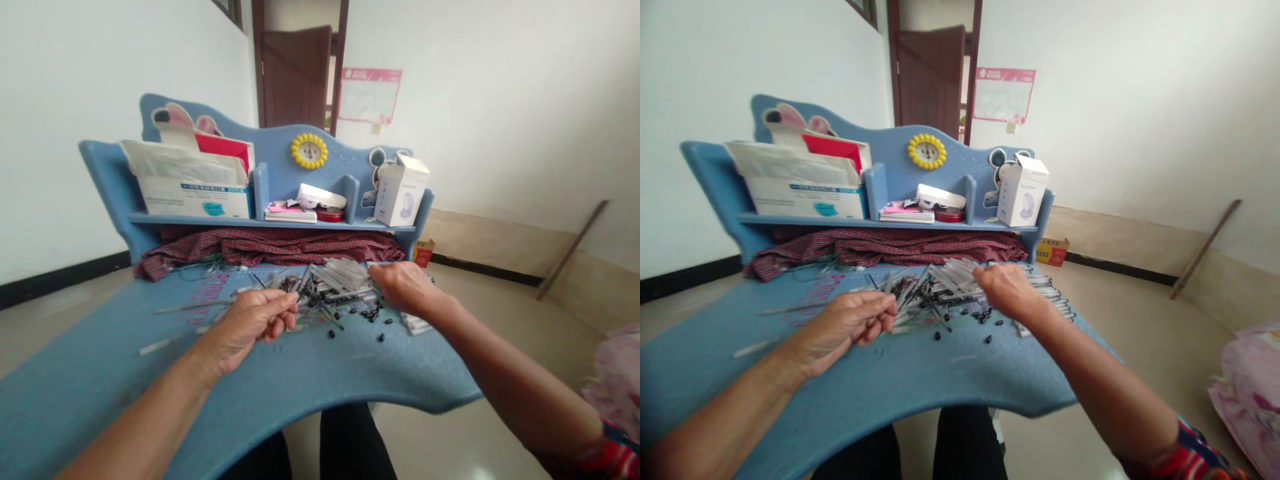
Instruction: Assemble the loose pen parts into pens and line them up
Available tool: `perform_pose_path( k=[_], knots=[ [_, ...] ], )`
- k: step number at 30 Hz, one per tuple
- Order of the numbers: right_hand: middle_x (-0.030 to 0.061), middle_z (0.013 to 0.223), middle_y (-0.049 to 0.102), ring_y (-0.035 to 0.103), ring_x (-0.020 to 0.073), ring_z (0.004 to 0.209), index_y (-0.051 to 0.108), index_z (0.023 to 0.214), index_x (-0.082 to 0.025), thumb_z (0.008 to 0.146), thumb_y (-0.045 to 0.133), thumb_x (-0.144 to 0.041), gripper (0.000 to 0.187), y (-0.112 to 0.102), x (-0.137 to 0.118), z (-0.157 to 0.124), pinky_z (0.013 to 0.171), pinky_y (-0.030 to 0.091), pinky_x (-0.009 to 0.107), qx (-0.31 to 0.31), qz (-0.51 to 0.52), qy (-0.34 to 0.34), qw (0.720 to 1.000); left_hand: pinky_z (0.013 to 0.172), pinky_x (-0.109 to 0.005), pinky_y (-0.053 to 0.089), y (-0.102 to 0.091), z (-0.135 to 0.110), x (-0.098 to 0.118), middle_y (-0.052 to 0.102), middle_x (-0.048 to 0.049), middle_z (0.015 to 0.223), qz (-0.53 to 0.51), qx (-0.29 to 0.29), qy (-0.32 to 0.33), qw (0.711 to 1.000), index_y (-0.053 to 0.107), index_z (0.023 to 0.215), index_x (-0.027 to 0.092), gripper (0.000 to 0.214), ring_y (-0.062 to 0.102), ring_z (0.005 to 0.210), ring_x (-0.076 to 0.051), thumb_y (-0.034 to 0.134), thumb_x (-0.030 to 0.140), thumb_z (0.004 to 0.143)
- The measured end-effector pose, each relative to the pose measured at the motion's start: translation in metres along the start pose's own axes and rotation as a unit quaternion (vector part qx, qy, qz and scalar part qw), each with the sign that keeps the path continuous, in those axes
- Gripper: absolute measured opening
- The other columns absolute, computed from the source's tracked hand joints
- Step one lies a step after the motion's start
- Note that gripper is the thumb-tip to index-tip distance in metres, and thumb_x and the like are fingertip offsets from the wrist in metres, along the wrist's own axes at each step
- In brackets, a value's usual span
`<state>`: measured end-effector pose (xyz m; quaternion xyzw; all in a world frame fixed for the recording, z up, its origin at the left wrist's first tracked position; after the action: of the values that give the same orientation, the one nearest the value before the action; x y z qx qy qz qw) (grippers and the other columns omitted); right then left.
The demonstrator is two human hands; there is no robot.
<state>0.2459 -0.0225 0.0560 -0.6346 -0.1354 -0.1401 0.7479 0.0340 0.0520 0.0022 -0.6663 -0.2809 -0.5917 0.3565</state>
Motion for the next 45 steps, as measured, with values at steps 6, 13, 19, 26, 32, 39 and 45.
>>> perform_pose_path(
  k=[6, 13, 19, 26, 32, 39, 45],
  knots=[
    [0.0171, 0.087, 0.068, 0.066, 0.0241, 0.082, 0.063, 0.098, -0.012, 0.088, 0.041, -0.019, 0.025, 0.051, 0.078, -0.001, 0.066, 0.045, 0.028, -0.085, -0.022, 0.089, 0.992, 0.037, -0.015, 0.027, 0.007, -0.002, 0.001, 0.061, -0.0009, 0.056, 0.046, -0.008, -0.011, 0.999, 0.059, 0.07, 0.012, 0.038, 0.043, 0.04, -0.005, 0.062, 0.05, 0.069],
    [0.0167, 0.089, 0.069, 0.066, 0.0229, 0.085, 0.065, 0.098, -0.013, 0.085, 0.045, -0.014, 0.025, 0.071, 0.081, 0.0, 0.068, 0.045, 0.027, -0.112, -0.002, 0.087, 0.99, 0.038, -0.015, 0.028, 0.007, -0.002, -0.001, 0.062, -0.0028, 0.057, 0.058, -0.003, -0.017, 0.998, 0.059, 0.068, 0.012, 0.035, 0.044, 0.041, -0.006, 0.063, 0.047, 0.07],
    [0.0163, 0.09, 0.069, 0.065, 0.0242, 0.086, 0.064, 0.105, -0.016, 0.086, 0.047, -0.02, 0.026, 0.063, 0.08, -0.002, 0.068, 0.043, 0.029, -0.092, 0.013, 0.089, 0.992, 0.037, -0.015, 0.029, 0.007, 0.0, -0.003, 0.062, -0.004, 0.057, 0.051, -0.013, -0.015, 0.998, 0.06, 0.067, 0.012, 0.035, 0.045, 0.041, -0.007, 0.064, 0.046, 0.07],
    [0.008, 0.09, 0.069, 0.063, 0.0193, 0.087, 0.064, 0.102, -0.021, 0.087, 0.044, -0.028, 0.025, 0.046, 0.028, -0.005, 0.07, 0.04, 0.024, -0.059, 0.081, 0.005, 0.995, 0.036, -0.014, 0.03, 0.008, -0.001, -0.003, 0.062, -0.0038, 0.058, 0.06, -0.007, -0.016, 0.998, 0.059, 0.067, 0.012, 0.032, 0.045, 0.041, -0.006, 0.064, 0.043, 0.07],
    [0.0092, 0.086, 0.07, 0.064, 0.0207, 0.083, 0.066, 0.099, -0.019, 0.084, 0.047, -0.027, 0.026, 0.04, -0.018, 0.005, 0.07, 0.04, 0.027, -0.068, 0.138, -0.065, 0.986, 0.037, -0.015, 0.031, 0.005, 0.0, -0.005, 0.062, -0.0039, 0.059, 0.068, -0.008, -0.008, 0.998, 0.059, 0.066, 0.012, 0.033, 0.046, 0.042, -0.006, 0.062, 0.044, 0.072],
    [0.0132, 0.089, 0.07, 0.064, 0.0259, 0.086, 0.07, 0.091, -0.018, 0.083, 0.049, -0.031, 0.026, 0.034, -0.056, 0.021, 0.071, 0.044, 0.032, -0.072, 0.145, -0.099, 0.982, 0.038, -0.016, 0.03, 0.002, -0.001, -0.004, 0.062, -0.0028, 0.057, 0.054, 0.01, 0.004, 0.998, 0.06, 0.066, 0.013, 0.029, 0.045, 0.041, -0.006, 0.062, 0.041, 0.072],
    [0.0173, 0.089, 0.07, 0.066, 0.0287, 0.083, 0.072, 0.087, -0.014, 0.078, 0.052, -0.034, 0.03, 0.035, -0.075, 0.025, 0.068, 0.046, 0.034, -0.097, 0.14, -0.085, 0.982, 0.038, -0.016, 0.03, -0.001, -0.001, -0.006, 0.062, -0.003, 0.056, 0.057, 0.013, 0.016, 0.998, 0.061, 0.065, 0.012, 0.032, 0.046, 0.041, -0.006, 0.061, 0.043, 0.072]
  ],
)
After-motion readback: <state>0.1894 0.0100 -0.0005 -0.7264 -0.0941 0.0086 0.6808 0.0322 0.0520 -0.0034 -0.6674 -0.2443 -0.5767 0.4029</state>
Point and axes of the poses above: each hand's wrist, its own z-axis towards the middle knuckle, its own y-axis out of the palm, x = y × z, the point moved 6 cm from there along z, towards the middle knuckle
